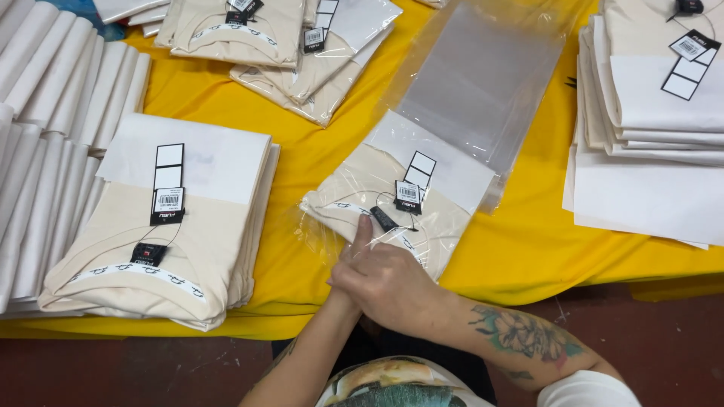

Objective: The person is bagging folded t-shirts into clear plastic bags, ensuring they are neatly placed and then sealing the bags.

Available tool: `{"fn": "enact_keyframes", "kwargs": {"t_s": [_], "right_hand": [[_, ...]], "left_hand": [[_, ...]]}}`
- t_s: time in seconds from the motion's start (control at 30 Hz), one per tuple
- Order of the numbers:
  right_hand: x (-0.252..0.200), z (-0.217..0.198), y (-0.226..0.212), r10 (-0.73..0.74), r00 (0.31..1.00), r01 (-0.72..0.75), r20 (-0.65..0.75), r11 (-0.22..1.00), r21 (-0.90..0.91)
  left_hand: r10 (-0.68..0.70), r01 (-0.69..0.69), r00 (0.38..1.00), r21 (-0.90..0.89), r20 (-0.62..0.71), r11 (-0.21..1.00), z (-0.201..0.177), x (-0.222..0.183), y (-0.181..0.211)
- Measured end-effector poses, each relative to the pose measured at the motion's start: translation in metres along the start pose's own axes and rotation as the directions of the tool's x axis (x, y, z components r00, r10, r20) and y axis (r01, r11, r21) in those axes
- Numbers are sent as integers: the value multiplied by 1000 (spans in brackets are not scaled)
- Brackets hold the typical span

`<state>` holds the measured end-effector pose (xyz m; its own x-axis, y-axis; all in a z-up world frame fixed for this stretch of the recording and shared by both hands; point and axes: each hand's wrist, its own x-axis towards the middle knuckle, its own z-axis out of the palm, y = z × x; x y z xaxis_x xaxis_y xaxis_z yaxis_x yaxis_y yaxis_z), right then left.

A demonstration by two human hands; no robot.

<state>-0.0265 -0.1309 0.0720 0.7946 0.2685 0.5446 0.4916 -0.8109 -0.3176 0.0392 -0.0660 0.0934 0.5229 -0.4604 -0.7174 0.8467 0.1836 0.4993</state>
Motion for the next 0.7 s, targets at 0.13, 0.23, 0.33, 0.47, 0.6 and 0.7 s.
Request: {"fn": "enact_keyframes", "kwargs": {"t_s": [0.13, 0.23, 0.33, 0.47, 0.6, 0.7], "right_hand": [[-6, 11, -19, -52, 998, 53, 23, 998, -25], [-14, 13, -32, -124, 982, 100, 145, 982, 161], [-12, 11, -41, -185, 980, 178, 68, 979, 96], [-10, 4, -41, -69, 964, 107, -255, 984, 139], [-40, 25, -37, 222, 967, -167, -124, 923, 348], [-81, 54, -40, 62, 997, -74, 46, 928, 364]], "left_hand": [[-64, 66, 996, 33, -63, 997, 16, -6, 8], [-108, 113, 989, 40, -105, 993, 14, 3, 5], [172, -175, 984, 101, 42, 979, -16, 87, -31], [597, -819, 482, 572, 642, 47, -23, 114, -14], [393, -911, 190, 310, 900, -270, 1, 94, 35], [165, -504, 211, 251, 964, -826, -19, 146, 15]]}}
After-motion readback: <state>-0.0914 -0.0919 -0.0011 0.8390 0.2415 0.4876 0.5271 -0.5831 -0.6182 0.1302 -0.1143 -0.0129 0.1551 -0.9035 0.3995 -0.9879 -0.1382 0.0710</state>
